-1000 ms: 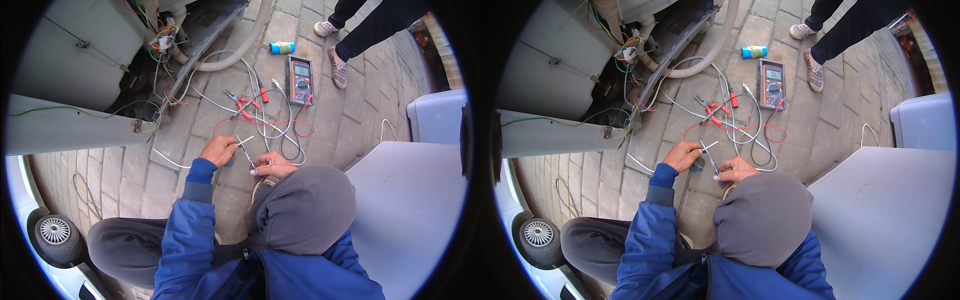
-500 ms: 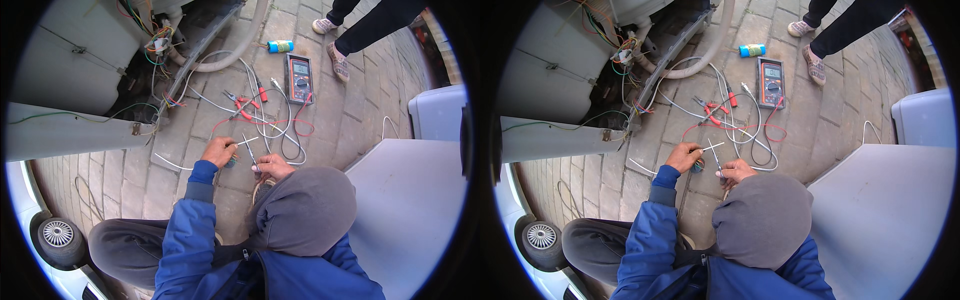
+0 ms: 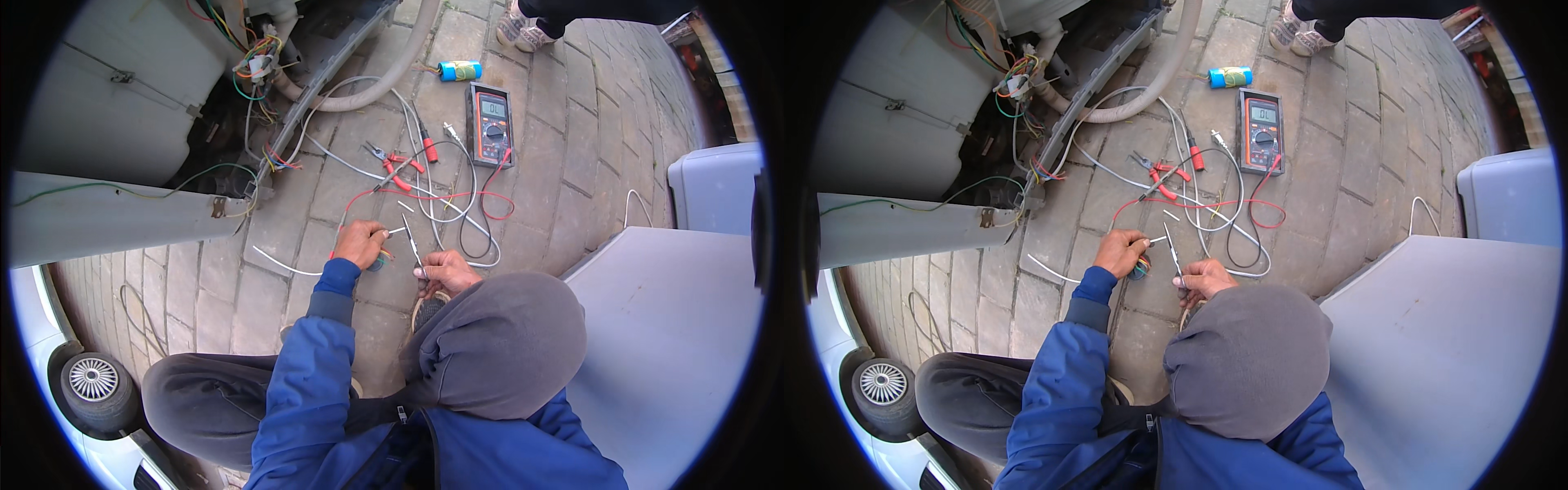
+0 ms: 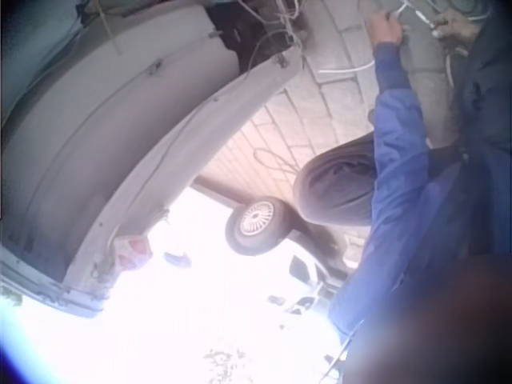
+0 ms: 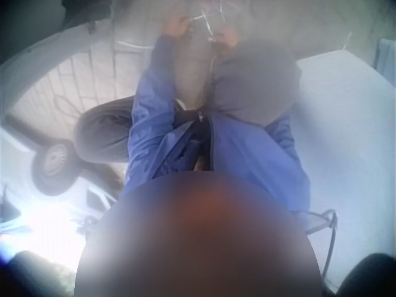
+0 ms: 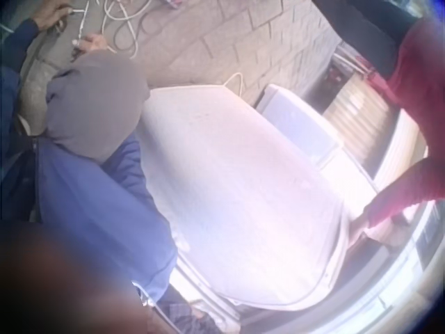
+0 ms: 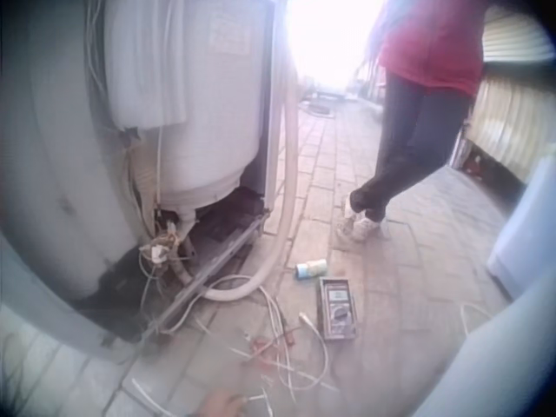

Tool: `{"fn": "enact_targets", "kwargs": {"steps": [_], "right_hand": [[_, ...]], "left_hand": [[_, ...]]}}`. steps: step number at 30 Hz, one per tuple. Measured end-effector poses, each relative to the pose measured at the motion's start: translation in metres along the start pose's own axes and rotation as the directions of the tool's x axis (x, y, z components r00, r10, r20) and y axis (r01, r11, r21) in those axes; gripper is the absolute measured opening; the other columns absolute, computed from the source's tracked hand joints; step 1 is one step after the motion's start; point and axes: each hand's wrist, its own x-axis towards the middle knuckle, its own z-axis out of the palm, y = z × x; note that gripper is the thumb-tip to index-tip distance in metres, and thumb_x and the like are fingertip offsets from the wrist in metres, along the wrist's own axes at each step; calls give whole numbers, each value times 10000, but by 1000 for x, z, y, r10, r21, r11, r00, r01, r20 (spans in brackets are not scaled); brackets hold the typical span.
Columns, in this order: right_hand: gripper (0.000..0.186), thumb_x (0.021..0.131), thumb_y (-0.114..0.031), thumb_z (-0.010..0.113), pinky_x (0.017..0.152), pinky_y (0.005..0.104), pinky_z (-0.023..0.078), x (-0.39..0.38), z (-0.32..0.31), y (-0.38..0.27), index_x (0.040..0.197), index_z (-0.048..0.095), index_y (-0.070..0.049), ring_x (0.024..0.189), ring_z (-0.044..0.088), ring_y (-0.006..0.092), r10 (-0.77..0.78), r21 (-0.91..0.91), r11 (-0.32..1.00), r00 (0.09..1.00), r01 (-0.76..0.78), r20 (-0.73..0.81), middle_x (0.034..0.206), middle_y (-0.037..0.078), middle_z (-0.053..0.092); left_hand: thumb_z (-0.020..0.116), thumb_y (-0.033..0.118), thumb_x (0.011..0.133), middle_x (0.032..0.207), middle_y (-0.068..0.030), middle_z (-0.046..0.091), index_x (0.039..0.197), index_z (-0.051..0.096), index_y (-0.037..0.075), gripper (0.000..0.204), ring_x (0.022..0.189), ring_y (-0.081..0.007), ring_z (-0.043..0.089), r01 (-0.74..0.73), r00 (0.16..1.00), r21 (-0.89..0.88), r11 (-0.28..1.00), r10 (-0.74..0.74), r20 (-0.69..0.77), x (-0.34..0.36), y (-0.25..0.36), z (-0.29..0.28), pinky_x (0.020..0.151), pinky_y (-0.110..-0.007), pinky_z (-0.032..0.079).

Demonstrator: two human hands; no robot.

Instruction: The person sits on the ground and repairs the wiring of a washing machine. They use pliers to strip and twist wires, and a multimeter to test electrical connections. The person works on the exposed wiring at the base of the appliance.

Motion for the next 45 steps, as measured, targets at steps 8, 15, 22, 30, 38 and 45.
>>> {"fn": "enact_targets", "kwargs": {"steps": [8,15,22,30,38,45], "right_hand": [[415,888,-349,760,648,313,556,-3,11,-4,1004,692,44,745,705,184,34,-154,987,999,-36,-14,827,131,713],[382,887,-300,758,650,314,552,5,16,-13,998,698,60,752,699,182,27,-151,988,1000,-28,-10,822,120,702],[346,891,-274,747,659,319,548,4,17,-15,991,699,54,744,693,186,46,-136,990,999,-49,-22,828,116,697],[338,906,-289,744,640,314,553,9,6,0,978,691,37,735,704,187,24,-101,994,999,-28,-43,799,108,695],[326,924,-297,736,577,299,551,3,1,1,979,687,21,717,720,188,9,-73,997,996,-16,-91,805,100,697],[333,925,-313,735,612,303,558,3,-4,11,961,682,15,744,723,193,9,-64,998,998,-13,-65,815,103,701]], "left_hand": [[573,202,897,1025,-209,731,1035,738,-24,312,939,-338,698,-99,992,51,994,103,-75,13,-20,4,841,-417,531],[534,158,879,1339,-281,611,1016,726,-68,327,1208,-426,604,-230,972,84,970,232,-21,15,-22,14,1051,-419,465],[537,142,883,1338,-297,605,1006,722,-71,308,1195,-445,604,-263,964,61,963,261,43,16,-22,12,1041,-424,469],[626,184,918,1098,-212,718,1031,727,-44,275,975,-316,699,-179,983,-18,984,179,37,11,-10,6,855,-381,533],[668,225,917,814,-122,736,1041,749,-5,274,729,-193,686,-15,999,-63,998,17,34,6,-14,0,701,-349,533],[671,251,913,827,-123,742,1039,755,-1,294,737,-193,684,11,1000,-8,1000,-11,-16,8,-16,3,716,-348,534]]}}
